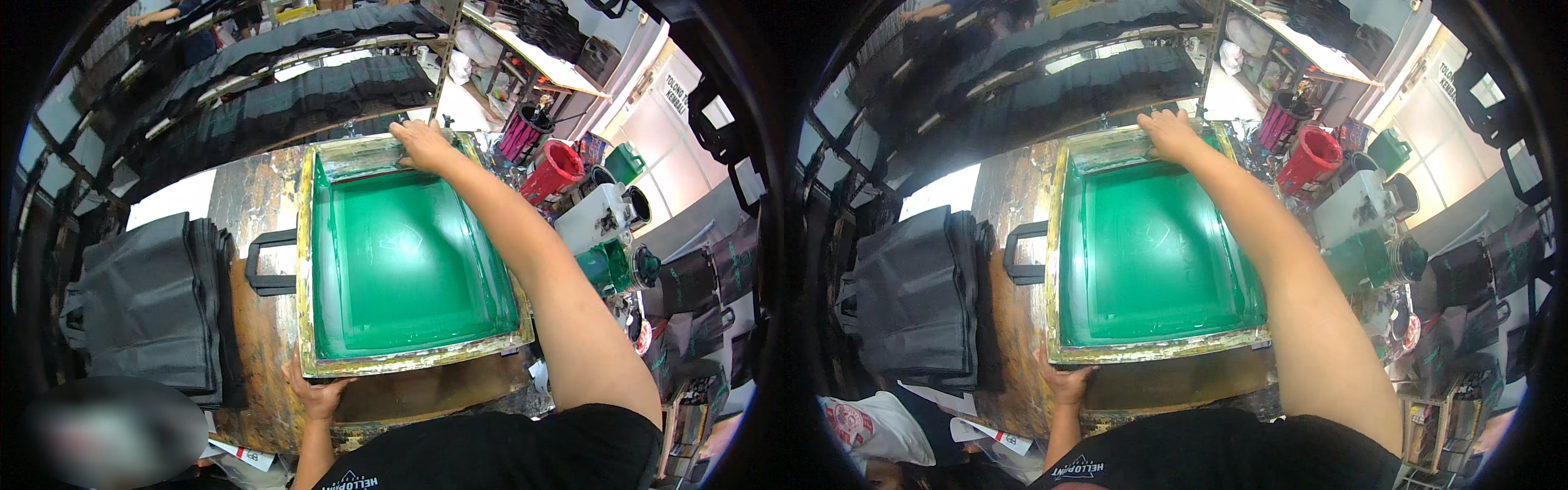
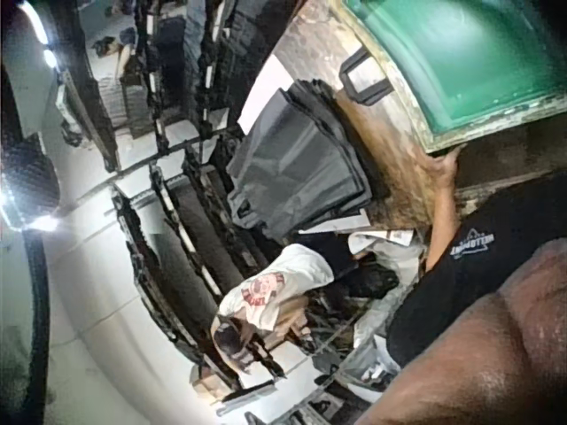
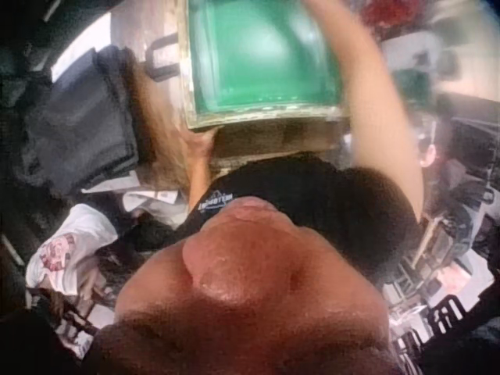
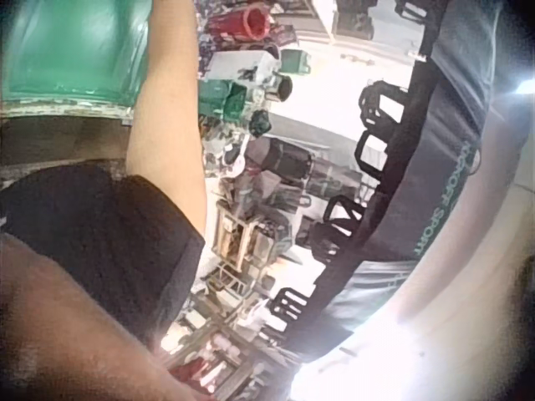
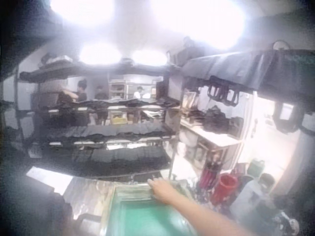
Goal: The person performs screen printing on black bags by applying green ink through a stencil using a squeegee, lifting the frame to reveal the printed design, and then setting the bags aside to stack them.
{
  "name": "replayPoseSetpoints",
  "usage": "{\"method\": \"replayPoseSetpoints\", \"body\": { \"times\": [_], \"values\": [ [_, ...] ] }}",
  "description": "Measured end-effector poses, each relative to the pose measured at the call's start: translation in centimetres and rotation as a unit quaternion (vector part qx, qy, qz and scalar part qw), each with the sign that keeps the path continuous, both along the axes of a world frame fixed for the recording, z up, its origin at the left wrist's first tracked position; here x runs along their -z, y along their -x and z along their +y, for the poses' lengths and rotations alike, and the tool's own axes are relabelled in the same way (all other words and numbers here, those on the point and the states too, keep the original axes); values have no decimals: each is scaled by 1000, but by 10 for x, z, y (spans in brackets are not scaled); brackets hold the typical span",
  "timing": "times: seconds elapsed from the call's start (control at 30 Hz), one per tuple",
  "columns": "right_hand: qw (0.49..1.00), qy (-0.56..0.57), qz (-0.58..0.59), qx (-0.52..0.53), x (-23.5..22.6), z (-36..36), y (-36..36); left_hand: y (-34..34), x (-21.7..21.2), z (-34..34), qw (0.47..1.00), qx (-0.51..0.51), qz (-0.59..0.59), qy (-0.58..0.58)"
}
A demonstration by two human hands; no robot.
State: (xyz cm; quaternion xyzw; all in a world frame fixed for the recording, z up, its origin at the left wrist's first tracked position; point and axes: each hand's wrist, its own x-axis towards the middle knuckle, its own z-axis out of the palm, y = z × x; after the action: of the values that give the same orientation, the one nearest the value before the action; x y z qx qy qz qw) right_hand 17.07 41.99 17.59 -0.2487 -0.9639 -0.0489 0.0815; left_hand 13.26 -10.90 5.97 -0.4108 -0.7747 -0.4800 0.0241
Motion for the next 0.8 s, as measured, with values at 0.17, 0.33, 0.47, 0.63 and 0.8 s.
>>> {"method": "replayPoseSetpoints", "body": {
  "times": [0.17,0.33,0.47,0.63,0.8],
  "values": [
    [995,93,-39,8,-20,27,0,11,2,-3,997,-12,59,52],
    [997,-10,74,7,-15,-13,-13,3,-25,-2,977,-57,82,187],
    [993,-63,95,24,-9,-30,-20,2,-40,2,963,-40,96,247],
    [991,-76,107,40,4,-38,-23,25,-71,21,974,1,117,194],
    [982,-134,130,39,25,-39,-27,67,-111,91,970,73,222,66]
  ]
}}
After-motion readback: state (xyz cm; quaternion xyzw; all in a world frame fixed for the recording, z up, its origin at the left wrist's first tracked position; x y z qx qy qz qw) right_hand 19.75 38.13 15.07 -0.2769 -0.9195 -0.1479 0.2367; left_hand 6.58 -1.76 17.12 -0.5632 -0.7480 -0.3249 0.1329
